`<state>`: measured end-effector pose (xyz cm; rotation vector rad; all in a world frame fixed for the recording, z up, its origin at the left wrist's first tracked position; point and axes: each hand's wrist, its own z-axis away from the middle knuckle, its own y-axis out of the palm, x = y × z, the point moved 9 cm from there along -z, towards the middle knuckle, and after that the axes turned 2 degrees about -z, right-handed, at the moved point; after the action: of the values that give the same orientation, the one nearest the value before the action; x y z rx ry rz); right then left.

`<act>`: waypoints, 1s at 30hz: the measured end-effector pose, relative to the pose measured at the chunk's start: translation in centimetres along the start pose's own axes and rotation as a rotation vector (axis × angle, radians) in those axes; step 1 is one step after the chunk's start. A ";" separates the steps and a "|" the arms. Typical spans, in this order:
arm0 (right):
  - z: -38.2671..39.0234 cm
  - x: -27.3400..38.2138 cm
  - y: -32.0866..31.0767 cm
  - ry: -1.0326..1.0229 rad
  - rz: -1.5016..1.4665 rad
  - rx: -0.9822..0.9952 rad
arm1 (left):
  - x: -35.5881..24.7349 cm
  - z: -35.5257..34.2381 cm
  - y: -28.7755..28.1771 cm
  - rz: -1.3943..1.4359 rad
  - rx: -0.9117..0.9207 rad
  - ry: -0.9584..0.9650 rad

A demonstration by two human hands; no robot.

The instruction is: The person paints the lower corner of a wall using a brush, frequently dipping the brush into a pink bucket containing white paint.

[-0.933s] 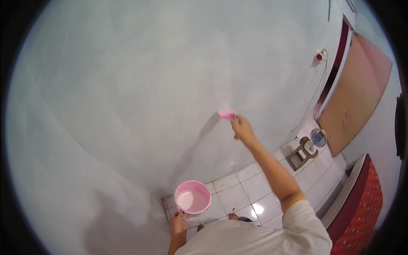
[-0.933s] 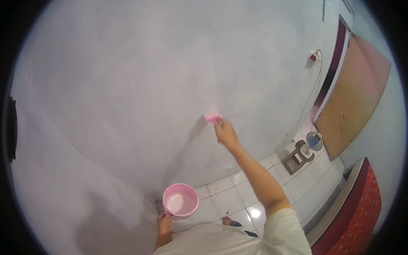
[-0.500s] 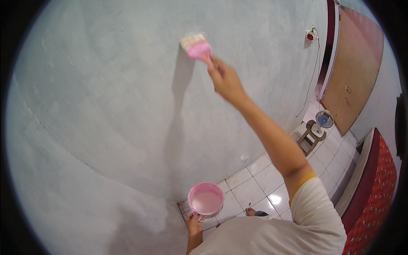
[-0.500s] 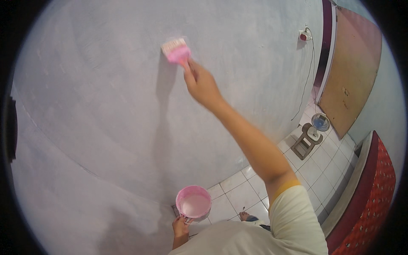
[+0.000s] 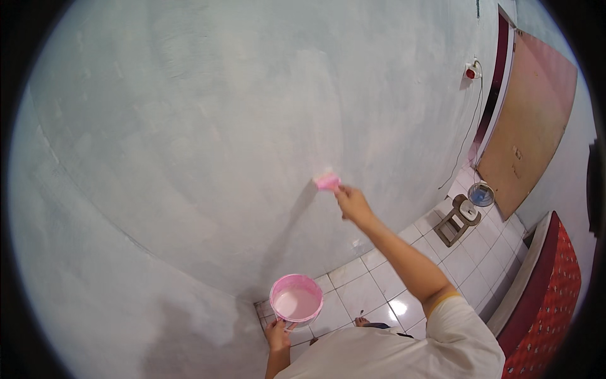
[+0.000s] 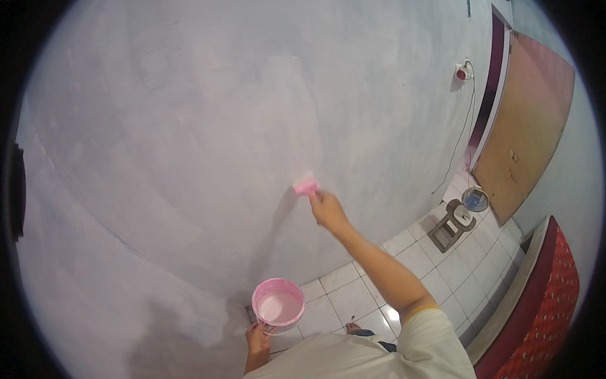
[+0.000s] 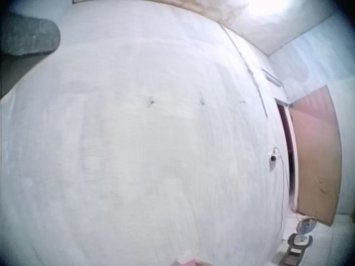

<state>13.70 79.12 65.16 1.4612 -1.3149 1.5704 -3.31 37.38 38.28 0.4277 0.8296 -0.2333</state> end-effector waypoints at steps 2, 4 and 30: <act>-2.1 6.5 -0.7 0.049 -0.076 0.015 | 0.2 -0.3 -0.8 -0.003 -0.005 0.006; -3.6 13.8 -2.2 -0.075 -0.102 0.011 | 0.5 -0.6 -0.9 0.020 0.041 0.017; 0.7 -12.4 -4.2 -0.005 0.143 -0.248 | 1.7 -0.9 -0.6 -0.009 -0.013 -0.011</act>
<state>20.28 82.12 54.26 1.2420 -1.5849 1.4308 -3.03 37.18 36.33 0.4101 0.8221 -0.2383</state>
